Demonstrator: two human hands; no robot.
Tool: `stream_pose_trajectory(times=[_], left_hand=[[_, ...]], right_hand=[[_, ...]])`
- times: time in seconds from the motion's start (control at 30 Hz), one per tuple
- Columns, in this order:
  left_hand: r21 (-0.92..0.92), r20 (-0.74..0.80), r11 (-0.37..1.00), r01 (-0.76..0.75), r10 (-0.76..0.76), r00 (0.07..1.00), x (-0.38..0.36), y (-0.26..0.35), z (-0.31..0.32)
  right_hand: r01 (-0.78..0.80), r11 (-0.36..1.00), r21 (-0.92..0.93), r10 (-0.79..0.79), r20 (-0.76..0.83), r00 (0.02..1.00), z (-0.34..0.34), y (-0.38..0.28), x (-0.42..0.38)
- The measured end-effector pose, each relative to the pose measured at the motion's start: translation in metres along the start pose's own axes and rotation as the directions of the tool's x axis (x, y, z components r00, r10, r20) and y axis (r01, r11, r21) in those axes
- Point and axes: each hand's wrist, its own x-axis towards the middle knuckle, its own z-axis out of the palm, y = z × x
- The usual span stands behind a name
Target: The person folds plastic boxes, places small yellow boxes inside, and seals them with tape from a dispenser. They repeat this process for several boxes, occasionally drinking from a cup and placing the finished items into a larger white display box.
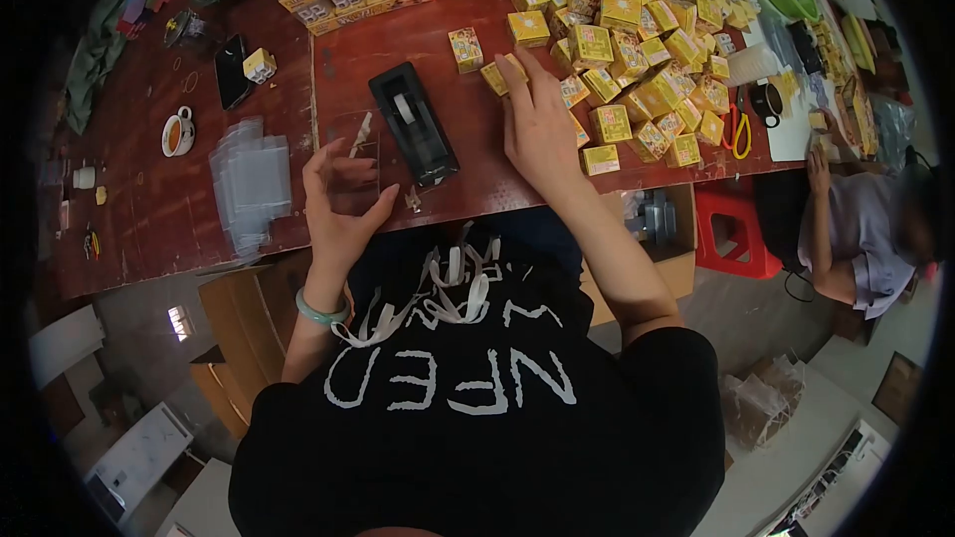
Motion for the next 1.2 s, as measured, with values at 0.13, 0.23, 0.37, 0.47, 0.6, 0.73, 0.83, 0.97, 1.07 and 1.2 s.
stream_pose_trajectory(times=[0.13, 0.23, 0.37, 0.47, 0.6, 0.73, 0.83, 0.97, 1.07, 1.2], left_hand=[[-0.027, 0.012, 0.999, -0.032, 0.032, 0.999, 0.005, 0.003, 0.003], [-0.023, 0.021, 0.999, -0.043, 0.043, 0.999, 0.007, 0.005, 0.001], [0.006, 0.013, 0.999, -0.041, 0.041, 0.999, 0.008, 0.004, 0.000], [-0.015, 0.016, 0.998, -0.068, 0.068, 0.998, 0.011, 0.006, 0.004], [-0.022, 0.019, 0.999, -0.043, 0.043, 0.999, 0.017, 0.004, 0.007], [-0.018, 0.003, 0.998, -0.057, 0.057, 0.998, 0.017, 0.002, 0.010], [0.048, 0.026, 0.999, -0.018, 0.016, 1.000, 0.016, 0.001, 0.014], [0.109, 0.014, 0.994, 0.011, -0.012, 1.000, 0.020, 0.001, 0.020], [0.190, 0.020, 0.981, 0.035, -0.040, 0.999, 0.024, 0.006, 0.022], [0.133, -0.062, 0.990, -0.042, 0.051, 0.997, 0.027, 0.010, 0.038]], right_hand=[[-0.081, 0.988, -0.134, 0.091, 0.067, 0.994, 0.034, 0.002, 0.002], [-0.157, 0.973, -0.168, 0.167, 0.049, 0.985, 0.044, 0.014, 0.013], [-0.184, 0.964, -0.189, 0.230, 0.255, 0.939, 0.043, 0.038, 0.026], [-0.322, 0.929, 0.181, 0.248, 0.338, 0.908, 0.030, 0.035, 0.028], [-0.115, 0.927, 0.356, -0.090, 0.511, 0.855, 0.024, 0.042, 0.016], [-0.022, 0.981, 0.193, -0.032, 0.271, 0.962, 0.010, 0.016, 0.010], [-0.294, 0.944, -0.150, 0.325, 0.274, 0.905, 0.024, -0.002, 0.014], [-0.135, 0.985, 0.106, 0.124, 0.102, 0.987, 0.028, 0.011, 0.009], [-0.127, 0.501, 0.856, 0.385, -0.089, 0.918, -0.015, -0.037, 0.027], [0.160, 0.750, 0.642, -0.026, -0.213, 0.977, -0.022, -0.062, 0.035]])
